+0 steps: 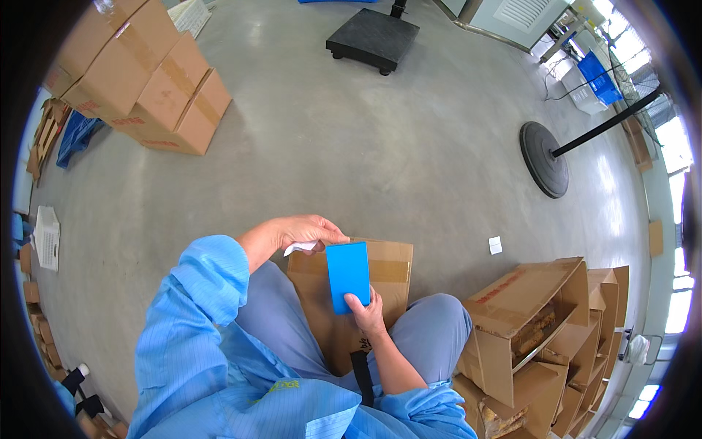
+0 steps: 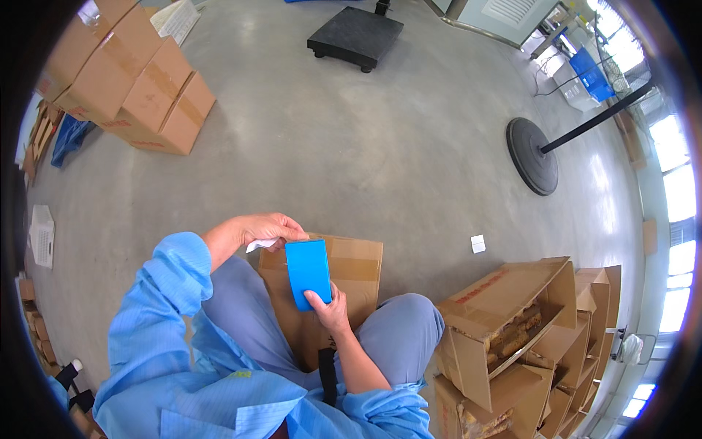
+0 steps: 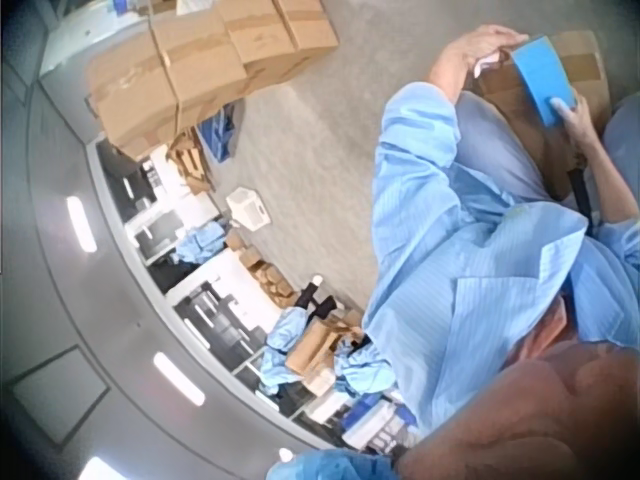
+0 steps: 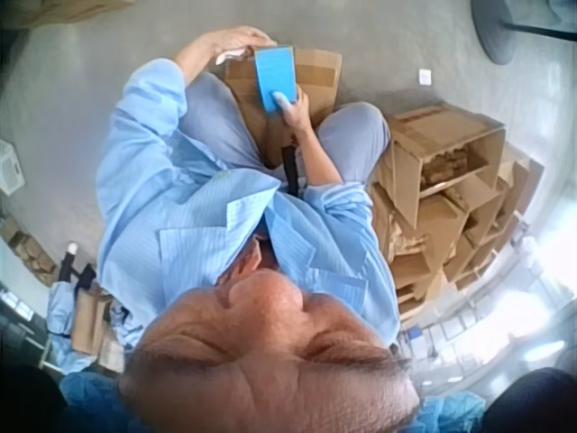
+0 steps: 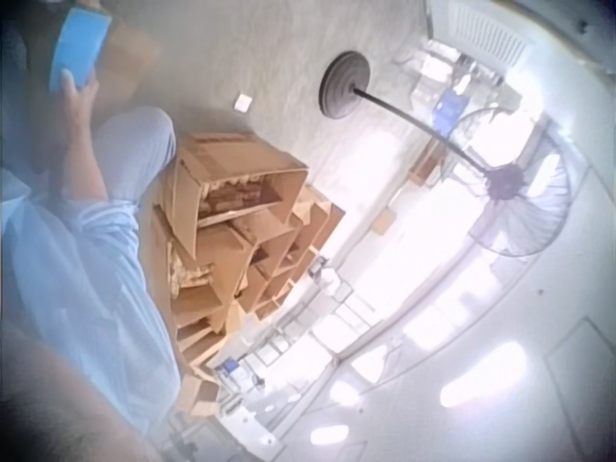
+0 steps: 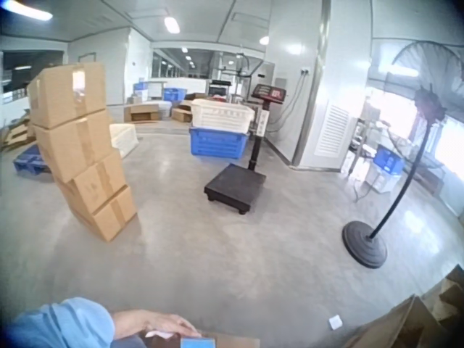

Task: The person places packaged items into cardboard boxes, attaches shipping labels to the boxes, and uses a tape dispenser to seal the boxes while sitting on the floor.

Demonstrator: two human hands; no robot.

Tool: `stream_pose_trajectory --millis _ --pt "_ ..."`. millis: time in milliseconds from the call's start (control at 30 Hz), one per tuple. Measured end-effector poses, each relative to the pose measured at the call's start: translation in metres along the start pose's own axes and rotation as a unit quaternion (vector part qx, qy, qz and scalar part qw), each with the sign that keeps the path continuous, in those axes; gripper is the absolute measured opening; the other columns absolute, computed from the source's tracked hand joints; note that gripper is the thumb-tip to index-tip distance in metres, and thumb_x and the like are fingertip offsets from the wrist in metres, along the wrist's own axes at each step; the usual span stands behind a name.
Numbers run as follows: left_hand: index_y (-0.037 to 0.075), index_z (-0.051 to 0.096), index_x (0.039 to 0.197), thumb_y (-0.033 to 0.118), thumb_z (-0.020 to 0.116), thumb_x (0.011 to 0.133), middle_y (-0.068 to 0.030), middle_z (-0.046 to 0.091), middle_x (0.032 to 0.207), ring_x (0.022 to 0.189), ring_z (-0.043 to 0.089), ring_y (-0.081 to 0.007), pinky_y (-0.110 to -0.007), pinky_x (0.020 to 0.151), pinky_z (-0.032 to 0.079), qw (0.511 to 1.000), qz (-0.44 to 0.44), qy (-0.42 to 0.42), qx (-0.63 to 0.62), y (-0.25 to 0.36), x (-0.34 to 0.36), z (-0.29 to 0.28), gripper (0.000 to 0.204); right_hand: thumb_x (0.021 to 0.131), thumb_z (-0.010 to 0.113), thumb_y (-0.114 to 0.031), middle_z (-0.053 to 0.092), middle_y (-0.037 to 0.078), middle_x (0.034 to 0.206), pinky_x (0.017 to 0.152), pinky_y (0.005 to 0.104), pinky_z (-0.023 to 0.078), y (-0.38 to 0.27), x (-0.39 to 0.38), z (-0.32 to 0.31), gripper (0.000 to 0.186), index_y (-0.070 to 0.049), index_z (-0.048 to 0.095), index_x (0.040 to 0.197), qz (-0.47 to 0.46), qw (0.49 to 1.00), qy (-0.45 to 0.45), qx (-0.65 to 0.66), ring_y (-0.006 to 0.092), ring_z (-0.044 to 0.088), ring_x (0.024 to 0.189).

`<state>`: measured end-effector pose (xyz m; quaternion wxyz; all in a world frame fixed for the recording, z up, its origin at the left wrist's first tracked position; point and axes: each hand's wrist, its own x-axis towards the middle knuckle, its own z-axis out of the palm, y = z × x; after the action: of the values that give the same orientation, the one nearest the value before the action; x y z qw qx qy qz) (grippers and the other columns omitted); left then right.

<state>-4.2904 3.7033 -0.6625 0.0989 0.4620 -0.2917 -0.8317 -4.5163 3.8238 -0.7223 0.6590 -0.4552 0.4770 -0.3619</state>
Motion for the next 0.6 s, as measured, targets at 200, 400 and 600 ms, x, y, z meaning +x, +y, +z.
stream_pose_trajectory --millis 200,400,600 --pt "0.01 0.064 0.092 0.031 0.066 0.083 0.0068 0.055 0.07 0.052 0.039 -0.0029 -0.019 0.043 0.027 0.999 -0.011 -0.006 -0.032 -0.005 0.0 -0.002 0.022 0.075 0.071 -0.036 0.064 0.011 0.088 0.071 0.0292 0.048 0.005 -0.001 -0.001 0.052 0.006 0.057 0.104 0.002 1.0 -0.003 -0.025 0.014 0.058 0.079" --pt "0.009 0.064 0.092 0.03 0.067 0.082 0.0059 0.056 0.071 0.05 0.04 -0.0028 -0.018 0.038 0.027 0.999 -0.023 -0.022 -0.039 -0.004 0.003 -0.005 0.024 0.075 0.071 -0.036 0.064 0.011 0.089 0.072 0.0292 0.048 -0.001 -0.001 0.0 0.052 0.006 0.058 0.103 0.002 1.0 -0.006 -0.028 0.0142 0.058 0.079" --pt "0.007 0.064 0.095 0.032 0.065 0.083 0.0035 0.058 0.075 0.047 0.038 -0.0023 -0.018 0.035 0.025 0.997 -0.023 -0.032 -0.065 -0.01 0.009 -0.007 0.028 0.075 0.071 -0.037 0.064 0.01 0.089 0.072 0.0291 0.048 -0.004 -0.001 -0.001 0.052 0.005 0.058 0.103 0.026 0.999 -0.009 -0.04 0.0135 0.058 0.079"
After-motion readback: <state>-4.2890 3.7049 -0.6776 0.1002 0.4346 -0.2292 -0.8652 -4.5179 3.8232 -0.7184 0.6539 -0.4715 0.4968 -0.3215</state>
